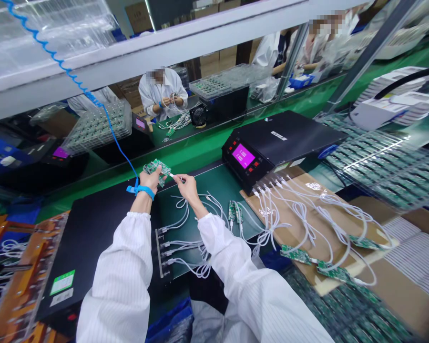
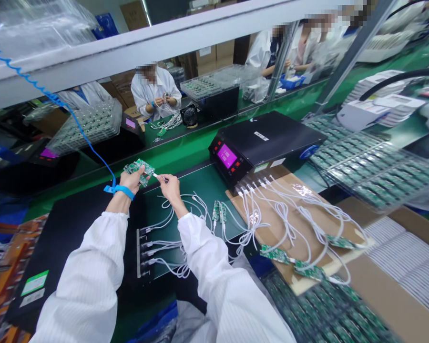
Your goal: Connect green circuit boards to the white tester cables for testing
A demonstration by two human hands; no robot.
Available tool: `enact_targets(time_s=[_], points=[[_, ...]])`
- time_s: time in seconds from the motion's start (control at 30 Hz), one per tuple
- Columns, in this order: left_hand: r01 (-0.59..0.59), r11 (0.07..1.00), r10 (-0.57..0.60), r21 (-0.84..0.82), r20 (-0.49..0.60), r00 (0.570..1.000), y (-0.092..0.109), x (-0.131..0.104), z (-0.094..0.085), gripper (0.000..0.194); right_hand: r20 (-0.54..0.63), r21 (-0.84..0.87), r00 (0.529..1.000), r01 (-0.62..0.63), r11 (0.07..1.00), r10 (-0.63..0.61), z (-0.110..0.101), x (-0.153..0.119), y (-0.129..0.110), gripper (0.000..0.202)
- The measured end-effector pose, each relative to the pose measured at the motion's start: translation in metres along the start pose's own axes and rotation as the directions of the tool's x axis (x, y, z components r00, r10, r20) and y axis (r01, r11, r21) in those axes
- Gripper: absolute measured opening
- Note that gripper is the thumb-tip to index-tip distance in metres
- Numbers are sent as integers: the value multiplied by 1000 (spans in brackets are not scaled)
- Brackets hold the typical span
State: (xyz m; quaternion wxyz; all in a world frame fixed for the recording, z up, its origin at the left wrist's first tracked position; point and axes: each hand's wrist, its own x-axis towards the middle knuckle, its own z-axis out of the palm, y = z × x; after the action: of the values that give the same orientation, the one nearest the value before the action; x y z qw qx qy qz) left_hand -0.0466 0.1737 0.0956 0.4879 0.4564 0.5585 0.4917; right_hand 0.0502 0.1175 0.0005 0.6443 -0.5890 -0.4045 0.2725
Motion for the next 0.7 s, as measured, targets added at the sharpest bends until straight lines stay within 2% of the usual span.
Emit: enact_targets(time_s=[0.13, 0.2, 0.3, 0.4, 0.47, 0.57, 0.7], points=[[-134, 984, 134, 119, 7, 991, -2, 2, 0, 21, -153, -106, 987, 29, 994, -45, -7, -2, 6, 12], [-225, 956, 222, 188, 36, 974, 0, 0, -2, 20, -166, -16, 986, -9, 1000, 6, -9, -5, 8, 17], [-365, 886, 337, 286, 145, 930, 5, -6, -3, 14, -101, 229, 990, -73, 971, 98, -11, -9, 7, 28], [-467, 814, 389, 346, 274, 880, 8, -12, -2, 13, -90, 351, 993, -35, 936, 71, -11, -15, 2, 26], [-515, 775, 410, 365, 329, 851, 8, -16, -1, 13, -116, 334, 993, 20, 942, 20, -11, -18, -2, 24], [-561, 737, 426, 377, 385, 819, 7, -18, 2, 11, -205, 214, 977, 98, 972, -54, -13, -22, -10, 24], [-580, 729, 407, 363, 452, 794, 6, -19, 3, 9, -258, 84, 959, 140, 987, -114, -14, -23, -21, 22]])
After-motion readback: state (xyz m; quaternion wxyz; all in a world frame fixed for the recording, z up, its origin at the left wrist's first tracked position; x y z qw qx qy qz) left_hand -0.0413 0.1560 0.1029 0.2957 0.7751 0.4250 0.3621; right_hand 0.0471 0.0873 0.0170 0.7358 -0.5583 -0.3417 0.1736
